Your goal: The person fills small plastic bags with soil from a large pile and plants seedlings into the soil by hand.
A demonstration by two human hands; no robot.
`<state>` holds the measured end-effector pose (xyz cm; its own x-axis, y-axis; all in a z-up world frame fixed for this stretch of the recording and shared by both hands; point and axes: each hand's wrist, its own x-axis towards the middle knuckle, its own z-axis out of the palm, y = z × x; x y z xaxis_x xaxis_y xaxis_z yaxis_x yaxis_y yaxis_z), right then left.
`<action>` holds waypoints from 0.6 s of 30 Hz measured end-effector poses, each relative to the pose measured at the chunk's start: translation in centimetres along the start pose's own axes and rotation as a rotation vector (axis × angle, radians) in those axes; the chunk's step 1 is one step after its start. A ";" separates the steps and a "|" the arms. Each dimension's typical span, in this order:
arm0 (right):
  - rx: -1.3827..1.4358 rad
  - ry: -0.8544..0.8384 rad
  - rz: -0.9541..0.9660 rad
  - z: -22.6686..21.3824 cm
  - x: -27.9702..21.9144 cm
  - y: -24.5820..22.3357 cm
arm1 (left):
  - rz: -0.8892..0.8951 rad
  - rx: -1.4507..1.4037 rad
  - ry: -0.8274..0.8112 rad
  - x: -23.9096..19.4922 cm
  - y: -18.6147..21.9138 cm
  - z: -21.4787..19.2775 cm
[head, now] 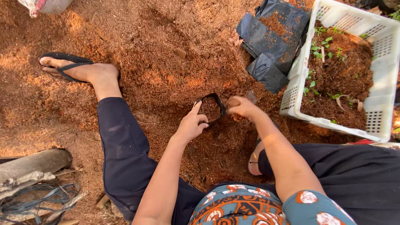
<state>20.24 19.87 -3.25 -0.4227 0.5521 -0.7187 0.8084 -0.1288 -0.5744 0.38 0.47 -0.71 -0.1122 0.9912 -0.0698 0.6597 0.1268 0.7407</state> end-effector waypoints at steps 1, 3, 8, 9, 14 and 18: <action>0.106 0.033 0.006 -1.3 -0.7 -0.3 | 0.012 -0.002 0.008 0.1 0.1 0.4; 0.163 0.129 -0.010 -2.6 -1.9 -1.0 | 0.059 0.027 0.029 0.1 0.5 1.1; 1.077 -0.216 -0.240 0.7 -2.7 -3.5 | 0.024 0.065 0.011 0.6 0.6 1.8; 1.074 -0.220 -0.241 1.9 -2.1 -4.3 | -0.031 0.046 -0.005 0.4 0.3 1.8; 0.048 -0.064 -0.386 5.2 0.7 -4.7 | -0.065 0.025 0.016 0.0 -1.4 1.1; -0.664 0.180 -0.690 6.2 1.1 -3.7 | -0.011 0.012 0.031 -0.3 -1.1 0.4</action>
<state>14.28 15.89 -4.37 -0.8656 0.4567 -0.2053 0.4966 0.7303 -0.4691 0.01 0.09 -1.74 -0.1421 0.9882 -0.0572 0.6669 0.1383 0.7322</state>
